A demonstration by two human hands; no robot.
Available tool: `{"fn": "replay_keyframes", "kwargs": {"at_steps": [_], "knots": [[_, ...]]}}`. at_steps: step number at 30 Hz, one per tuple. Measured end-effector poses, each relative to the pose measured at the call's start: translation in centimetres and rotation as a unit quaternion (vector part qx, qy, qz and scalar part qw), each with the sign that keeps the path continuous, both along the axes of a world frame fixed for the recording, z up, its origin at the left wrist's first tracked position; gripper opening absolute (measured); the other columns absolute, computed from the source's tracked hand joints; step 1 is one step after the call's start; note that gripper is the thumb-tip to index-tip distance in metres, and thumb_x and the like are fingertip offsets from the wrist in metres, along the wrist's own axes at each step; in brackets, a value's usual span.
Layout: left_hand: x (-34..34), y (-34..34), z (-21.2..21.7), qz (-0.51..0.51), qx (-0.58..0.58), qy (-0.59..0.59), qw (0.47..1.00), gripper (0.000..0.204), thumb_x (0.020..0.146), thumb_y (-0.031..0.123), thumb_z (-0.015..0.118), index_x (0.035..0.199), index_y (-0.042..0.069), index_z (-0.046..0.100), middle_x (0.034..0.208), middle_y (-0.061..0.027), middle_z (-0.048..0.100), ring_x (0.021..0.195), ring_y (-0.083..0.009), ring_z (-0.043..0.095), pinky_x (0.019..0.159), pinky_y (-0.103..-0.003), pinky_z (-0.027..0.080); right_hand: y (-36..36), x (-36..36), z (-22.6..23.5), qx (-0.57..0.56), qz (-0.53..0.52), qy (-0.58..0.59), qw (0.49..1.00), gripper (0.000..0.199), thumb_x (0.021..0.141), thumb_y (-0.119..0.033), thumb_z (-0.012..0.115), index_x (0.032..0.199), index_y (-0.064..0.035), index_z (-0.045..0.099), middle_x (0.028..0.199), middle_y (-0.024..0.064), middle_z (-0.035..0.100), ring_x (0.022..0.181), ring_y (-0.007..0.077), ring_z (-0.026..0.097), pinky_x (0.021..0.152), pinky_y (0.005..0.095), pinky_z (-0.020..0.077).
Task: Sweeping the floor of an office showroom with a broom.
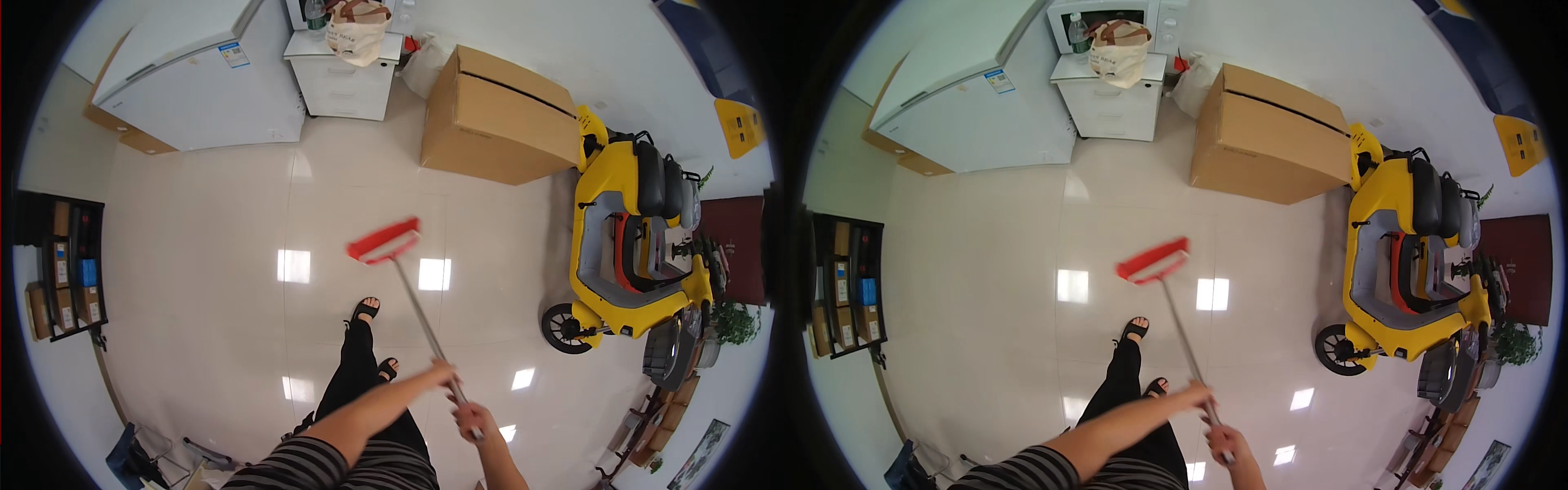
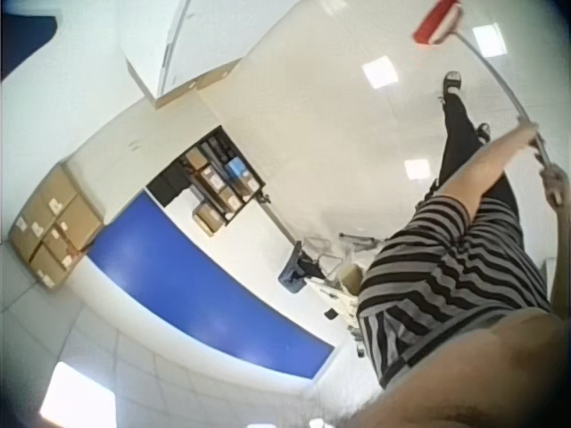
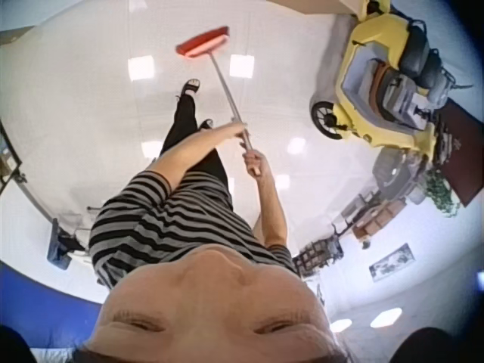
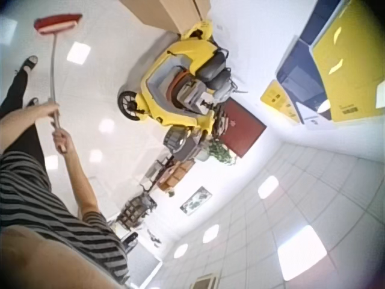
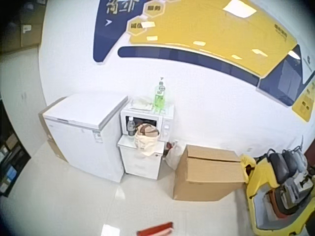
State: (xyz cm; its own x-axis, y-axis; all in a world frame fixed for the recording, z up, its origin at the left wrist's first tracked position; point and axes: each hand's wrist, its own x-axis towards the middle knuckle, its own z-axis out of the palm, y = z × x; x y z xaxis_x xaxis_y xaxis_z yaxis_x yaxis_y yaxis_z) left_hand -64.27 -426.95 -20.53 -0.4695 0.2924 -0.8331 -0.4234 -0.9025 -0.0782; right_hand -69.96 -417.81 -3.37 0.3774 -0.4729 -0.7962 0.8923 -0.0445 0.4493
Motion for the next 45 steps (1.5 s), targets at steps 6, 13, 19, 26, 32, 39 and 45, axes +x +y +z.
{"fn": "replay_keyframes", "kwargs": {"at_steps": [6,13,19,26,32,39,45], "knots": [[-3.0,4.3,9.3,-0.089,0.163,0.120,0.975,0.014,0.079,0.013,0.047,0.075,0.000,0.050,0.070,-0.0097,0.057,0.064,-0.0210,0.060,0.063,-0.031,0.052,0.7,-0.8,9.2,0.184,-0.028,0.014,0.982,0.013,0.083,-0.005,0.037,0.093,0.0004,0.043,0.055,-0.0010,0.033,0.037,0.0034,0.030,0.032,0.0146,0.0286],[0.6,-3.7,15.4,-0.043,0.125,0.117,0.984,0.016,0.079,0.013,0.049,0.079,-0.003,0.045,0.069,-0.0114,0.054,0.068,-0.0241,0.060,0.063,-0.034,0.053,-1.4,2.1,12.3,0.096,0.141,0.161,0.972,0.043,0.079,-0.010,0.054,0.117,-0.0119,0.035,0.060,-0.0007,0.042,0.042,0.0098,0.041,0.037,0.0200,0.0350],[-0.9,-16.4,9.8,0.097,-0.143,0.060,0.983,0.019,0.080,0.012,0.046,0.082,-0.004,0.037,0.071,-0.0157,0.052,0.061,-0.0277,0.060,0.056,-0.038,0.053,-13.3,-3.5,3.9,-0.084,0.085,0.041,0.992,0.031,0.081,-0.003,0.038,0.111,-0.0071,0.039,0.058,-0.0003,0.034,0.034,0.0016,0.028,0.027,0.0145,0.0267],[-5.9,-34.5,0.3,0.135,-0.317,-0.030,0.938,0.024,0.081,0.018,0.039,0.081,-0.006,0.044,0.068,-0.0173,0.055,0.060,-0.0273,0.059,0.055,-0.038,0.051,-31.3,-10.4,-8.6,-0.224,0.053,-0.091,0.969,0.011,0.082,-0.005,0.041,0.092,-0.0014,0.045,0.056,-0.0039,0.033,0.039,0.0009,0.031,0.033,0.0127,0.0276],[-10.4,-33.0,-3.8,0.047,-0.160,-0.037,0.985,0.026,0.083,0.023,0.044,0.085,-0.003,0.045,0.071,-0.0163,0.054,0.063,-0.0291,0.057,0.056,-0.040,0.049,-27.9,-13.2,-11.7,-0.167,0.031,-0.023,0.985,0.021,0.081,-0.006,0.041,0.101,0.0001,0.044,0.057,-0.0015,0.036,0.038,0.0046,0.034,0.032,0.0156,0.0315],[-17.1,-20.8,8.4,0.061,-0.018,0.044,0.997,0.020,0.081,0.016,0.045,0.082,-0.004,0.045,0.076,-0.0150,0.054,0.071,-0.0271,0.058,0.069,-0.039,0.050,-20.7,-20.4,5.3,-0.019,0.153,0.040,0.987,0.031,0.079,0.001,0.040,0.109,-0.0036,0.037,0.055,-0.0013,0.030,0.036,0.0026,0.028,0.028,0.0160,0.0245],[-21.5,-26.3,17.0,0.194,0.081,0.100,0.973,0.019,0.083,0.017,0.046,0.081,-0.002,0.045,0.080,-0.0148,0.055,0.087,-0.0329,0.057,0.084,-0.042,0.046,-26.6,-26.6,14.7,-0.069,0.349,0.172,0.919,0.035,0.075,0.002,0.042,0.109,-0.0036,0.035,0.052,-0.0013,0.028,0.036,0.0032,0.027,0.030,0.0163,0.0229]]}}
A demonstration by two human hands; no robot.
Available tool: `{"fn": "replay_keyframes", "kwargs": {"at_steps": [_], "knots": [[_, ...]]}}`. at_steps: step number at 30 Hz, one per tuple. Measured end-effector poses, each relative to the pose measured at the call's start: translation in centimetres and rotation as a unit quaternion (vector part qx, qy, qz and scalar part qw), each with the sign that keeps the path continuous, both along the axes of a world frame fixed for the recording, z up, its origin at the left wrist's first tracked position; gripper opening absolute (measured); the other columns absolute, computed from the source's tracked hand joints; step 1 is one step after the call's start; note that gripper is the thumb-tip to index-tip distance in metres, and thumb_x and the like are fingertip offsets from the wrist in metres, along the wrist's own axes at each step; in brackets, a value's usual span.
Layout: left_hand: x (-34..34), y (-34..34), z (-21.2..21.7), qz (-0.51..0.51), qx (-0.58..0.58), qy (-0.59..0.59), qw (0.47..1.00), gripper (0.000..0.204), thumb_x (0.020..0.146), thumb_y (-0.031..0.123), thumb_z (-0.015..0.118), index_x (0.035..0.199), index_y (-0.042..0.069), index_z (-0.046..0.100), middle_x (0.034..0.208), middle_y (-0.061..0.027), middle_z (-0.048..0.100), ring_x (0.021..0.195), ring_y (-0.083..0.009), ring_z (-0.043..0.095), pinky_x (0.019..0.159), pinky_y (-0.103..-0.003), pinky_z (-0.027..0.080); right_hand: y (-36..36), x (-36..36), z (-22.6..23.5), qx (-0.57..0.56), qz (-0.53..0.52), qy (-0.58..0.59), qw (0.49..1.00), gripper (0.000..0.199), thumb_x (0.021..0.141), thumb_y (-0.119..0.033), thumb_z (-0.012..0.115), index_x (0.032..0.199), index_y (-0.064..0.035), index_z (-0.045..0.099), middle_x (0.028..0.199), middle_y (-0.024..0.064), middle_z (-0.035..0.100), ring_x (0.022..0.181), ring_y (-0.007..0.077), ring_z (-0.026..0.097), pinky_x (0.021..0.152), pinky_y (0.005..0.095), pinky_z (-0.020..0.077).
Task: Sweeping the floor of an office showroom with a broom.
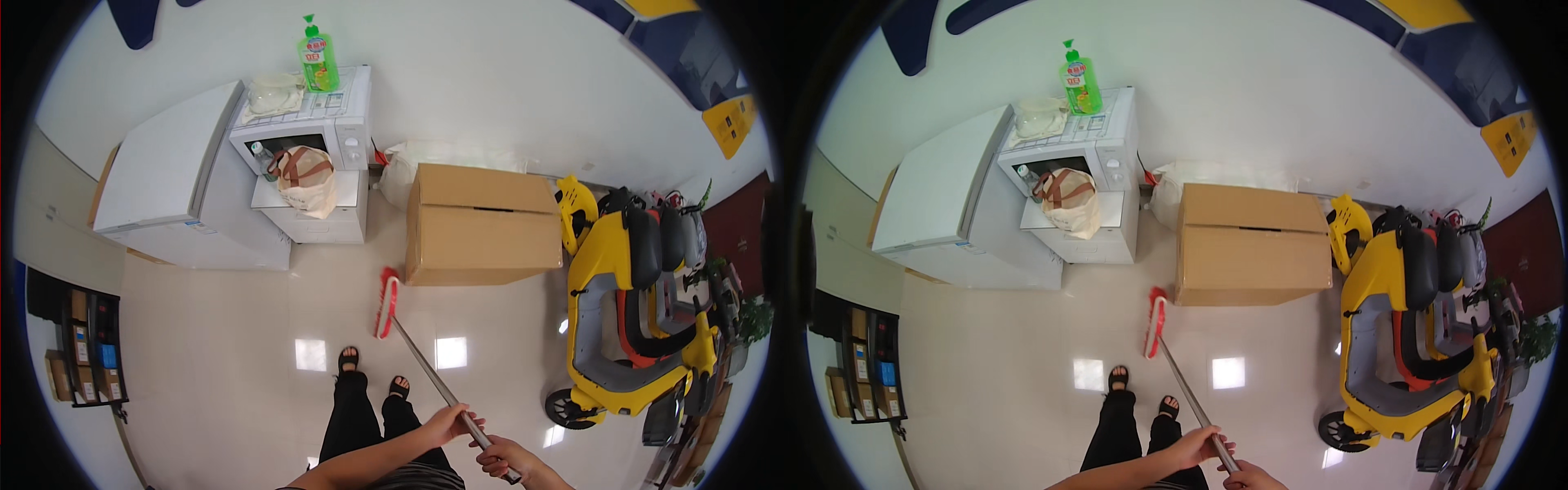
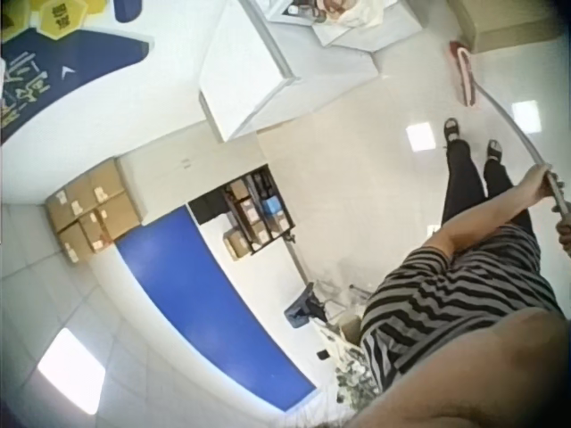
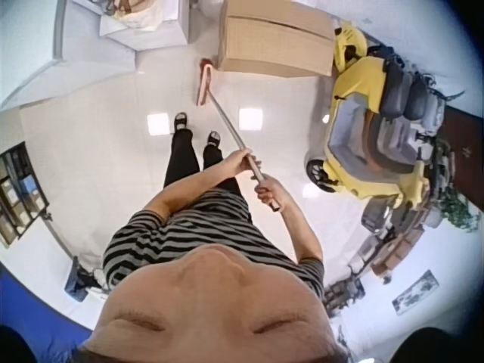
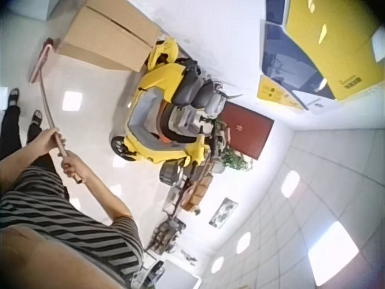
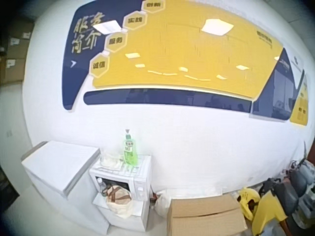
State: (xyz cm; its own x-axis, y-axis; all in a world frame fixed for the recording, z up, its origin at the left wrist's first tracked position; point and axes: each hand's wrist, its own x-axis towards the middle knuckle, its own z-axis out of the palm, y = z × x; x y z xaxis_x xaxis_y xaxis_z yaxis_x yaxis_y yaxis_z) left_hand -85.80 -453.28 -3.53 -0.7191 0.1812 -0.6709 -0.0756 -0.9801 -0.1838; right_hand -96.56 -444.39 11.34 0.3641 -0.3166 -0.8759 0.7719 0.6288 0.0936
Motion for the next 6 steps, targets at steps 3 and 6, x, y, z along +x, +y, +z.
{"fn": "replay_keyframes", "kwargs": {"at_steps": [3,6], "knots": [[-1.0,-5.5,-0.7,0.024,0.011,0.010,1.000,0.019,0.084,0.018,0.046,0.086,0.000,0.040,0.081,-0.0126,0.051,0.093,-0.0360,0.055,0.085,-0.046,0.045,-3.9,0.3,0.7,-0.014,0.026,0.076,0.997,0.040,0.073,0.003,0.044,0.111,-0.0033,0.034,0.052,-0.0009,0.028,0.035,0.0053,0.026,0.032,0.0186,0.0234],[-1.3,-11.4,-4.1,0.007,-0.079,-0.025,0.997,0.023,0.082,0.018,0.050,0.085,-0.002,0.039,0.082,-0.0104,0.048,0.093,-0.0346,0.055,0.081,-0.044,0.048,-8.0,2.6,-0.5,-0.035,0.052,0.134,0.989,0.048,0.072,0.001,0.047,0.117,-0.0060,0.031,0.051,0.0011,0.029,0.035,0.0085,0.027,0.033,0.0231,0.0244]]}}
